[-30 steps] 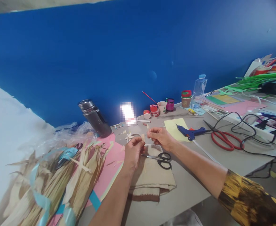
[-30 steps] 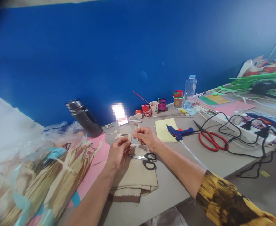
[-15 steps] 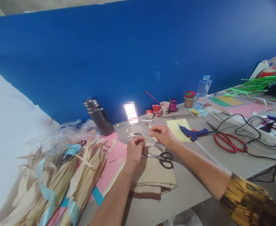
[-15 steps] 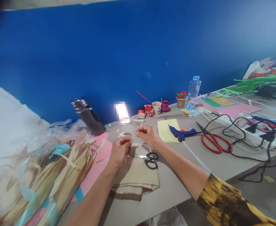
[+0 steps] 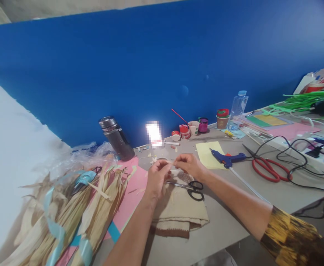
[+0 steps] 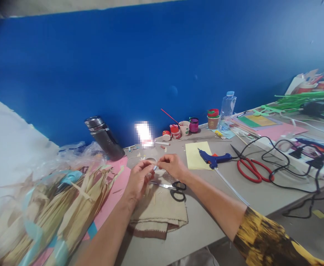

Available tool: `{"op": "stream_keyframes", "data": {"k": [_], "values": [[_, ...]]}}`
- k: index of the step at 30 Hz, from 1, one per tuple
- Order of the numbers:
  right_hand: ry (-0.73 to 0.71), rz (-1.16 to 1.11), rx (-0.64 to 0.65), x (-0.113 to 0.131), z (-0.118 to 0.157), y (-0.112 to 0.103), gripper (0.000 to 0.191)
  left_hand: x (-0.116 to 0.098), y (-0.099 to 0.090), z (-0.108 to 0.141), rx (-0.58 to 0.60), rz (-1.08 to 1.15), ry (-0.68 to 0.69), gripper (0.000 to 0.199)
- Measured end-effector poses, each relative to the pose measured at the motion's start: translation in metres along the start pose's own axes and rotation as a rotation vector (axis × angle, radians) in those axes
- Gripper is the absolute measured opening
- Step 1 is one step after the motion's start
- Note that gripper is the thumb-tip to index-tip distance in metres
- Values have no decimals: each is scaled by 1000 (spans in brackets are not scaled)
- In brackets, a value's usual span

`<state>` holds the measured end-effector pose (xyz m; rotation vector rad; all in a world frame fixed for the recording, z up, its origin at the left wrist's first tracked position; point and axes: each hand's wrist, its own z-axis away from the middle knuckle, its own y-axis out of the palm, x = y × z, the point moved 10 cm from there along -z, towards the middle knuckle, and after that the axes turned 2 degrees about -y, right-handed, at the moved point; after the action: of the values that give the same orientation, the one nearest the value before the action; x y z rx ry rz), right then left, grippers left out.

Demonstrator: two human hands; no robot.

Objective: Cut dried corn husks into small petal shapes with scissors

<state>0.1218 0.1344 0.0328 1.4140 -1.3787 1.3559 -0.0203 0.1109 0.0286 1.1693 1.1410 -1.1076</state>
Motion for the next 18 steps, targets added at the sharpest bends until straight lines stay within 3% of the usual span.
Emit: {"op": "stream_keyframes", "data": {"k": [3, 6, 11, 18], "values": [[70, -142, 21, -8, 1, 6, 24, 10, 11, 4, 55, 159, -62, 25], [94, -236, 29, -9, 0, 6, 26, 14, 9, 3, 36, 217, -92, 27], [69, -135, -55, -3, -3, -9, 17, 7, 0, -3, 25, 92, -33, 25], [46, -86, 20, 0, 3, 5, 22, -6, 6, 1, 29, -42, 97, 16]]}}
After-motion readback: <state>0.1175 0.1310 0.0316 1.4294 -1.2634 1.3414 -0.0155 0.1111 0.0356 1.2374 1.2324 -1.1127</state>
